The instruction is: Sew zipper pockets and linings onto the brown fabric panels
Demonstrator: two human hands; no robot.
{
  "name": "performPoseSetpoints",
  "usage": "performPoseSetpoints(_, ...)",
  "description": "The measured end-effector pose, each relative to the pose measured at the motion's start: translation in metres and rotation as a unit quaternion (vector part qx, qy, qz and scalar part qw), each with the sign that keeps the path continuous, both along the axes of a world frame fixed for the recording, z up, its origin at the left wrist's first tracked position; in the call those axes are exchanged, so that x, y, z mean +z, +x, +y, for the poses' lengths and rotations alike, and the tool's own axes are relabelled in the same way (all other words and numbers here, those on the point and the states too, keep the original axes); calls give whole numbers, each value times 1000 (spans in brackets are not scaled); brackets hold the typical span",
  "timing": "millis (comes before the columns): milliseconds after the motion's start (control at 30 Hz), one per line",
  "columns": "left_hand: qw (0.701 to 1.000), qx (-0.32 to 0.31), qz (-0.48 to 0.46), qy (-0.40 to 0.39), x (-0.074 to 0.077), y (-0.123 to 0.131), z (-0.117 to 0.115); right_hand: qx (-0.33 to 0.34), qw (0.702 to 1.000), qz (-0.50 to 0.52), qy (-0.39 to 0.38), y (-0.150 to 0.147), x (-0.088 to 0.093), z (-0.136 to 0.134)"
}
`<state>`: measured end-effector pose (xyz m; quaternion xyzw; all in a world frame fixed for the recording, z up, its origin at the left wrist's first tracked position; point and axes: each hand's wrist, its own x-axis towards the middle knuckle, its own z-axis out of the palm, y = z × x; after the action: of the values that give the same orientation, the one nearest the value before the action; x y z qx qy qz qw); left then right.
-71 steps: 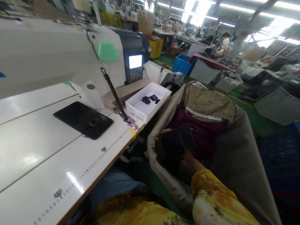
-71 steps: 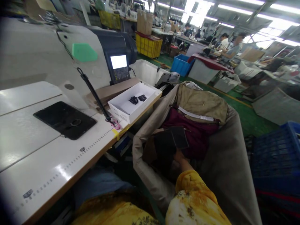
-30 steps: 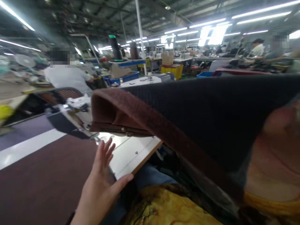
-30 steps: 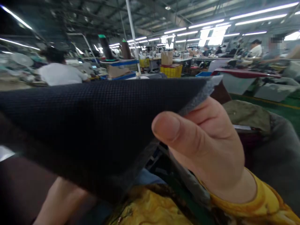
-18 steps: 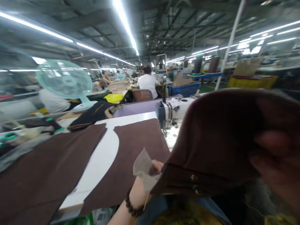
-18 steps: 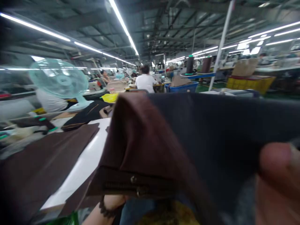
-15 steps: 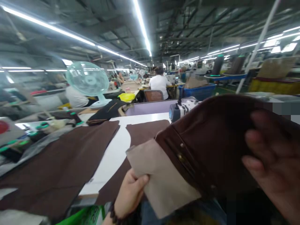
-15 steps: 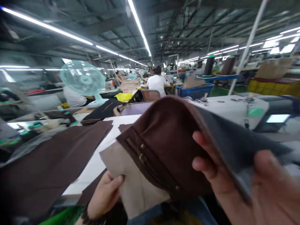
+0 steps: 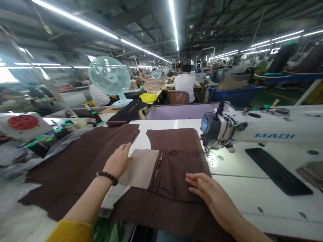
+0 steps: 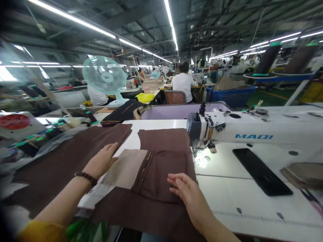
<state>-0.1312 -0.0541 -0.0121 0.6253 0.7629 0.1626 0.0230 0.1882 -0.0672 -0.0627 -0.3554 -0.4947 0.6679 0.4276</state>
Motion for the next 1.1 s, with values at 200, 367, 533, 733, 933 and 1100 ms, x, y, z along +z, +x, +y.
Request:
performPoseSetpoints(200, 967, -236, 57, -73, -11, 108, 70, 137, 753, -407, 498, 33, -17, -30)
performPoseSetpoints(367, 959, -258, -16, -113, -51, 152, 124, 141, 578, -499, 631, 43, -32, -30)
performPoseSetpoints(533, 925, -313, -136, -167, -65, 135, 124, 105, 598, -514, 606, 67, -26, -34)
performPoseSetpoints(733, 875, -333, -263, -235, -33, 93, 99, 125, 600, -526, 590, 86, -42, -36)
performPoseSetpoints(933, 873, -331, -252, -254, 14, 92, 122, 158, 588, -534, 586, 91, -41, -37)
performPoseSetpoints(1100, 922, -352, -69, -148, -23, 148, 158, 136, 561, -536, 615, 89, -48, -41)
